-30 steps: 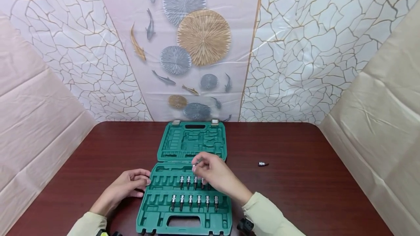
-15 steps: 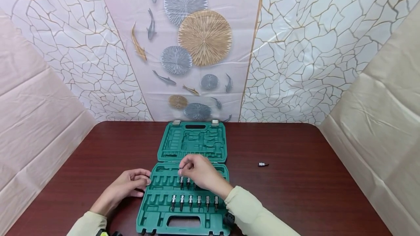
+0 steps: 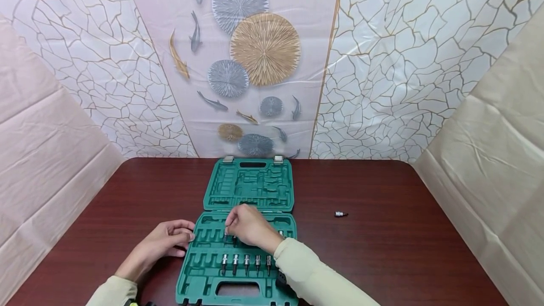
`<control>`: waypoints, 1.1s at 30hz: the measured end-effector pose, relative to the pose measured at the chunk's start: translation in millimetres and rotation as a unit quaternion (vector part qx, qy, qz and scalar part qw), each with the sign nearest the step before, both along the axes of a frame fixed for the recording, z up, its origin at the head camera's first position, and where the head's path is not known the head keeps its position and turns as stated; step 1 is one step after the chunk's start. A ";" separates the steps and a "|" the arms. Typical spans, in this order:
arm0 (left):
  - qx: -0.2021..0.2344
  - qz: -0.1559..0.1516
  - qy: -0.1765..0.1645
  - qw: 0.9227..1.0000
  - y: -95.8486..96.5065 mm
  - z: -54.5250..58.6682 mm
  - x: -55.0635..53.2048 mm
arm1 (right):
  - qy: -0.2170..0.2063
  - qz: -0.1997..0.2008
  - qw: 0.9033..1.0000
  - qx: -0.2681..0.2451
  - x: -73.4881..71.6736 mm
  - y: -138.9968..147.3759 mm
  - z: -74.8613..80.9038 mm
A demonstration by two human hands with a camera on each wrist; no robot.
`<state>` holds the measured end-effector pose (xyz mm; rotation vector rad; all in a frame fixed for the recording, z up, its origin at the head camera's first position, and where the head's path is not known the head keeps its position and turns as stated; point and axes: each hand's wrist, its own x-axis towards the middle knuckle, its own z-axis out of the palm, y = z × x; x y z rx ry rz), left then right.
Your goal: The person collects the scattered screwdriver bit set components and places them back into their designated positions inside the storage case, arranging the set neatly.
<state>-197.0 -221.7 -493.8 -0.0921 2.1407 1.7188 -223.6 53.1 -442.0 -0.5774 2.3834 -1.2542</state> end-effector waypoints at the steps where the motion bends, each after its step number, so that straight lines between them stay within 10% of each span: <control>1: 0.000 -0.001 0.000 1.000 0.1 0.6 0.2 | 0.005 -0.001 1.000 0.004 0.5 -1.2 0.1; 10: -0.002 -0.005 0.003 1.000 -1.9 3.4 0.2 | 0.058 -0.001 0.997 0.041 3.4 -11.6 0.3; 27: -0.005 -0.013 0.002 1.000 -1.7 0.1 -0.2 | -0.001 -0.012 1.000 0.013 -10.5 -4.6 -5.4; 33: -0.006 -0.011 -0.002 1.000 -2.3 -0.6 1.3 | 0.036 0.007 0.999 0.018 -7.0 15.9 7.4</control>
